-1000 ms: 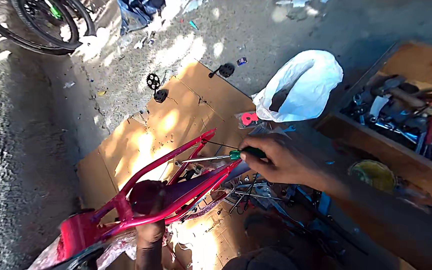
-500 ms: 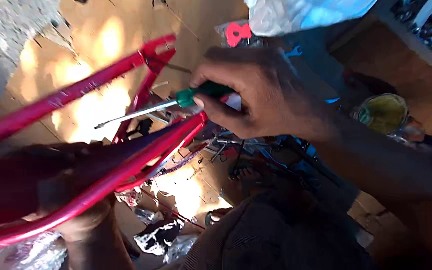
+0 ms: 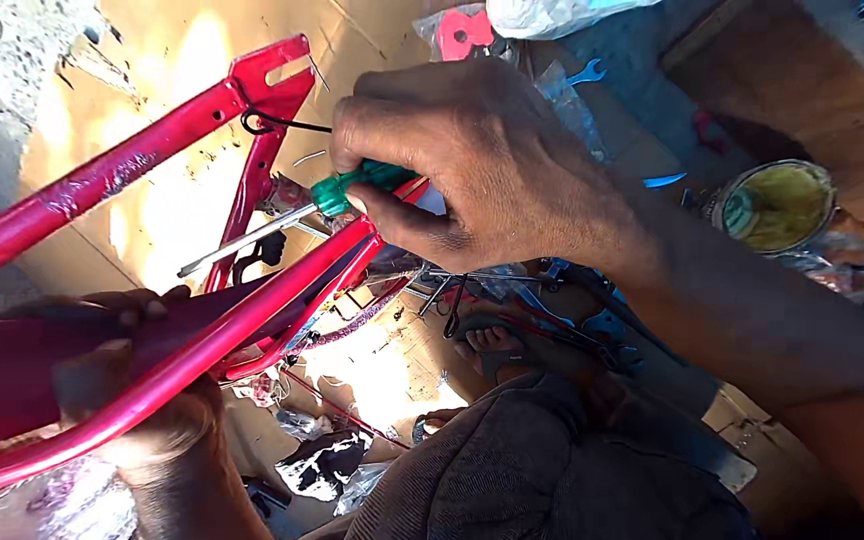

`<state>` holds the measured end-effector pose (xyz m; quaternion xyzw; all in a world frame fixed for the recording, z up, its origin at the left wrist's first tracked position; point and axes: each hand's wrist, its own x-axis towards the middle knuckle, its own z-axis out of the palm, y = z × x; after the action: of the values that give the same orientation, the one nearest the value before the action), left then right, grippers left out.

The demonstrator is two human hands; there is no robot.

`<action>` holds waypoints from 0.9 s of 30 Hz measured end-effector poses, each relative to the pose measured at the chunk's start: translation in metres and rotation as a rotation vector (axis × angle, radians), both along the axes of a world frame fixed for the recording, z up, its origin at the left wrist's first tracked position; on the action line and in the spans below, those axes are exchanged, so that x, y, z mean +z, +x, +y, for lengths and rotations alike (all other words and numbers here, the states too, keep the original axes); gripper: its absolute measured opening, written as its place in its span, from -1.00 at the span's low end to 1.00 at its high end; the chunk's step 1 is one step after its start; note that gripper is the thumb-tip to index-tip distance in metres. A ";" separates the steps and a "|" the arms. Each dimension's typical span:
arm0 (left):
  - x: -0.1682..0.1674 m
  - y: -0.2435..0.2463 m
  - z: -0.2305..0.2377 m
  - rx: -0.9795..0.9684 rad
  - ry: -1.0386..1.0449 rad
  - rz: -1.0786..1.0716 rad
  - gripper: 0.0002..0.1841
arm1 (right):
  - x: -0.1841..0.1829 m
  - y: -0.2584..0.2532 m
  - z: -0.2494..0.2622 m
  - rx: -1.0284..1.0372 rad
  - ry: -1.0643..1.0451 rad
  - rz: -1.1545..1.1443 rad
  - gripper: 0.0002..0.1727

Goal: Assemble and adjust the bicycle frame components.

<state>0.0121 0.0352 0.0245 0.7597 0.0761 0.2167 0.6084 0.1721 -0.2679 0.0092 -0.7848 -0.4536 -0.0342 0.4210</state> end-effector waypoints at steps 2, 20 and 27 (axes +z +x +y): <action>-0.001 0.000 0.002 -0.013 -0.008 -0.016 -0.78 | 0.000 0.002 -0.001 0.012 -0.001 0.006 -0.73; 0.002 -0.001 -0.004 -0.033 0.012 -0.020 -0.73 | 0.038 0.042 0.087 0.457 -0.555 0.242 -0.66; 0.000 0.000 -0.005 -0.024 0.020 -0.024 -0.73 | 0.029 0.041 0.096 0.461 -0.528 0.305 -0.64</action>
<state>0.0124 0.0303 0.0245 0.7640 0.0577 0.2192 0.6041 0.2127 -0.1720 0.0385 -0.7395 -0.5437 0.2965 0.2637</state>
